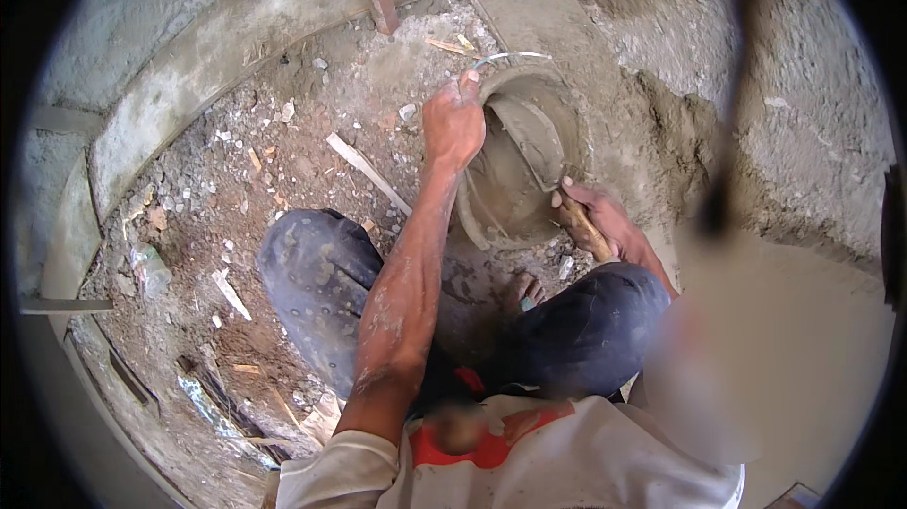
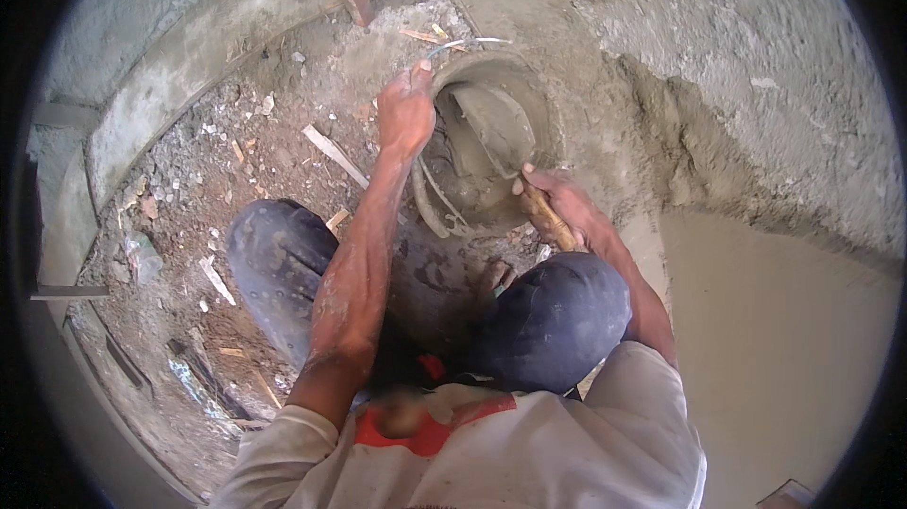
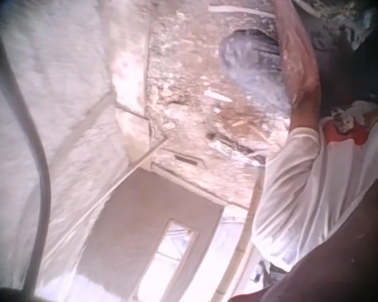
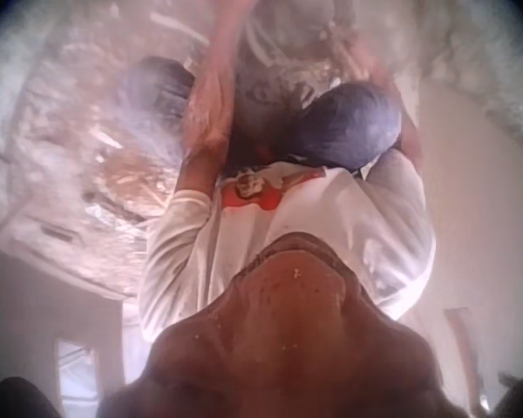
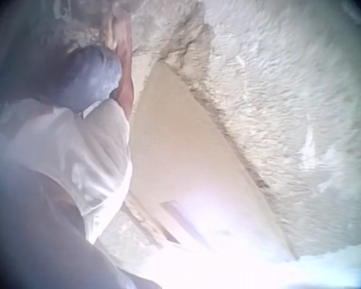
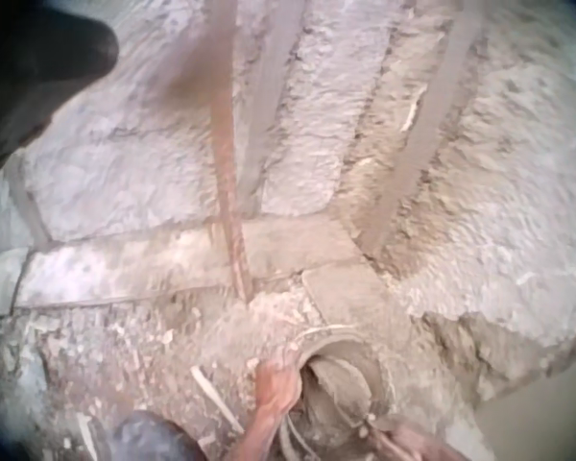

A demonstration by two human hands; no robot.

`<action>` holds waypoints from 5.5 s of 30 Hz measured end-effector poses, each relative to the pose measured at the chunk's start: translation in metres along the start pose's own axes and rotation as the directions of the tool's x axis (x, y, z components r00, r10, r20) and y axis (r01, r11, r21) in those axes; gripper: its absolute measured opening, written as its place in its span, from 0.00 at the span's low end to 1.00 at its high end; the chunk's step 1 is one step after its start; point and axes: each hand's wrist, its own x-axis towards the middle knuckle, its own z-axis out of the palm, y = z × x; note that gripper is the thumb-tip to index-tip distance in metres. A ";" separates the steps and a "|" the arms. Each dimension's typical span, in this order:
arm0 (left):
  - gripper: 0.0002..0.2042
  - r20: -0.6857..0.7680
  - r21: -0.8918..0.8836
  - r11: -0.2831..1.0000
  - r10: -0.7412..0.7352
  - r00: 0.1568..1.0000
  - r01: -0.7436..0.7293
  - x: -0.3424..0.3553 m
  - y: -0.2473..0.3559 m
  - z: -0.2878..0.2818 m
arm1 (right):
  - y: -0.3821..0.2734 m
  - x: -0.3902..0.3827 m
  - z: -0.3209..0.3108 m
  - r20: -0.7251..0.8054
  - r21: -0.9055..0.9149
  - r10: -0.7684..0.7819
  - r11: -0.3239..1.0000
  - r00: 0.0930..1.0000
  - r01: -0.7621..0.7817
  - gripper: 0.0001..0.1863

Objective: The person uses a trowel to mix plaster in a bucket and then applies the mixture to the rough surface of a wall.

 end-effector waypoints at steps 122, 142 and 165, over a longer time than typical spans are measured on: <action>0.26 0.036 0.142 0.947 -0.297 0.954 0.289 0.028 0.009 0.012 | -0.076 -0.053 -0.170 -0.410 -0.498 -0.588 0.785 0.697 0.369 0.14; 0.28 -0.058 0.202 0.979 0.026 0.998 -0.014 -0.014 0.039 0.047 | 0.032 0.037 -0.017 0.289 -0.945 -0.302 0.062 0.908 0.321 0.17; 0.28 0.095 -0.292 0.875 -0.376 0.922 0.387 0.060 -0.057 -0.023 | -0.127 -0.047 -0.156 -0.166 -0.245 -0.282 0.940 0.945 0.238 0.16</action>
